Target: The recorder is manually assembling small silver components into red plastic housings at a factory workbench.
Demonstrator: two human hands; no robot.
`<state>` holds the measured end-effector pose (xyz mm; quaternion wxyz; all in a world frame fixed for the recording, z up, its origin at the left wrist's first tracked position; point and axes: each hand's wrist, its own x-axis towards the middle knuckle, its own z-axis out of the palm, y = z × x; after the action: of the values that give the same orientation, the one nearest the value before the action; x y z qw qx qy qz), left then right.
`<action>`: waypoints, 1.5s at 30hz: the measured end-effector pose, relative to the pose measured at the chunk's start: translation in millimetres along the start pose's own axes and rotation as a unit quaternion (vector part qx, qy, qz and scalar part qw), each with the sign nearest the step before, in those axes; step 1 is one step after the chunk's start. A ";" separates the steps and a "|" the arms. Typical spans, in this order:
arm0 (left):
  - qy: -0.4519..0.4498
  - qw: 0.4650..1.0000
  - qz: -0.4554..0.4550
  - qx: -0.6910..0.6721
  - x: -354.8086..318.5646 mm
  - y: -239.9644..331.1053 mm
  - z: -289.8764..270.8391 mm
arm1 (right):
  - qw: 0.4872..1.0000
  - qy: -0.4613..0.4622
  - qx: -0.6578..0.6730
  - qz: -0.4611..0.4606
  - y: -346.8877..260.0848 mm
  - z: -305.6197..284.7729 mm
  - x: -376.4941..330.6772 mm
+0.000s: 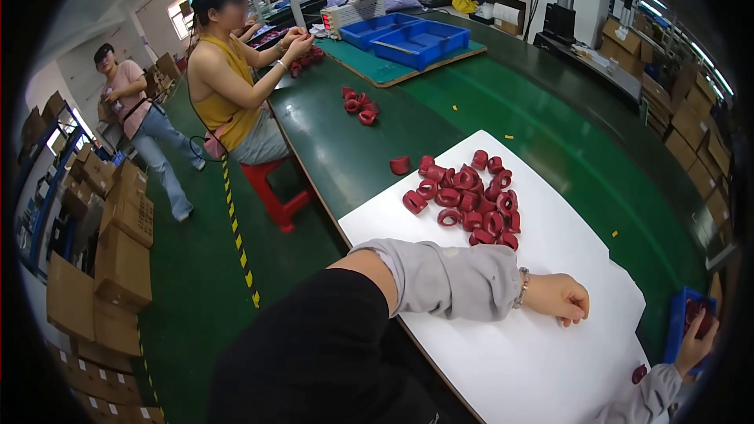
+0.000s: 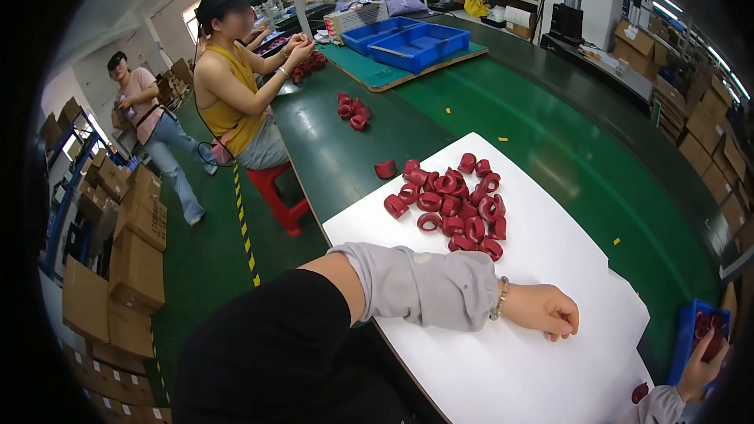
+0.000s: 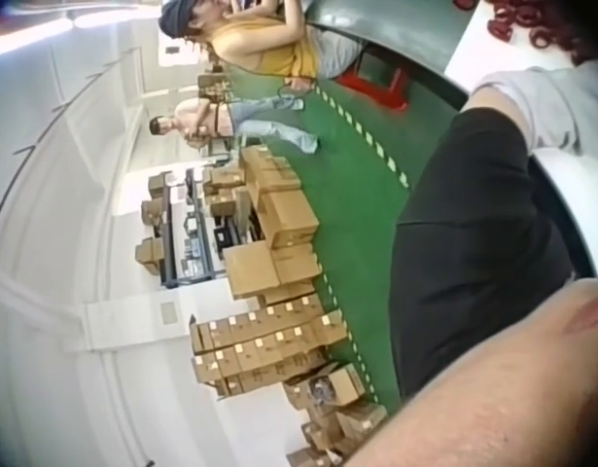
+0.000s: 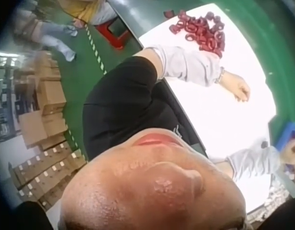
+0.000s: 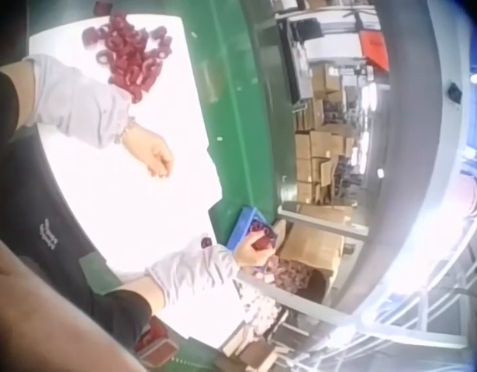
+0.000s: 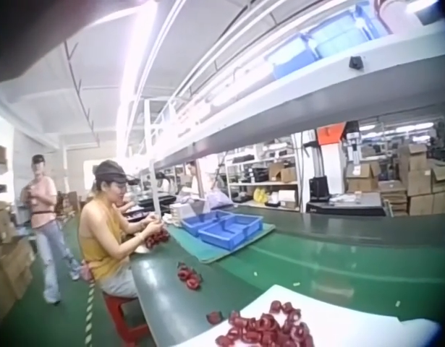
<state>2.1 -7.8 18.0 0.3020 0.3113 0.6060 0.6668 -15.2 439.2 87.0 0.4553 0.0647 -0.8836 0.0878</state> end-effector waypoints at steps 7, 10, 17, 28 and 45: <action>-0.011 1.000 -0.014 0.014 -3.8 1.9 0.8 | 0.972 -0.087 -0.084 0.200 -84.6 -10.9 16.3; -0.017 1.000 0.000 0.005 -2.2 -3.2 3.0 | 0.925 -0.028 0.336 0.174 -92.8 8.2 -2.6; -0.025 0.999 0.018 0.020 13.2 -17.0 -0.2 | 0.721 -0.201 0.643 0.161 -241.3 2.2 -17.7; -0.008 0.999 -0.010 -0.034 8.7 -7.7 4.1 | 0.644 -0.270 0.707 0.116 -263.5 -2.6 -17.3; -0.011 0.999 0.004 0.041 7.2 1.0 2.0 | 0.654 -0.271 0.705 0.037 -257.6 4.3 -21.8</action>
<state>-0.8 -1.0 19.5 0.2931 0.3335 0.6282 0.6390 44.0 187.5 91.6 0.0089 0.3543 -0.6419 0.6800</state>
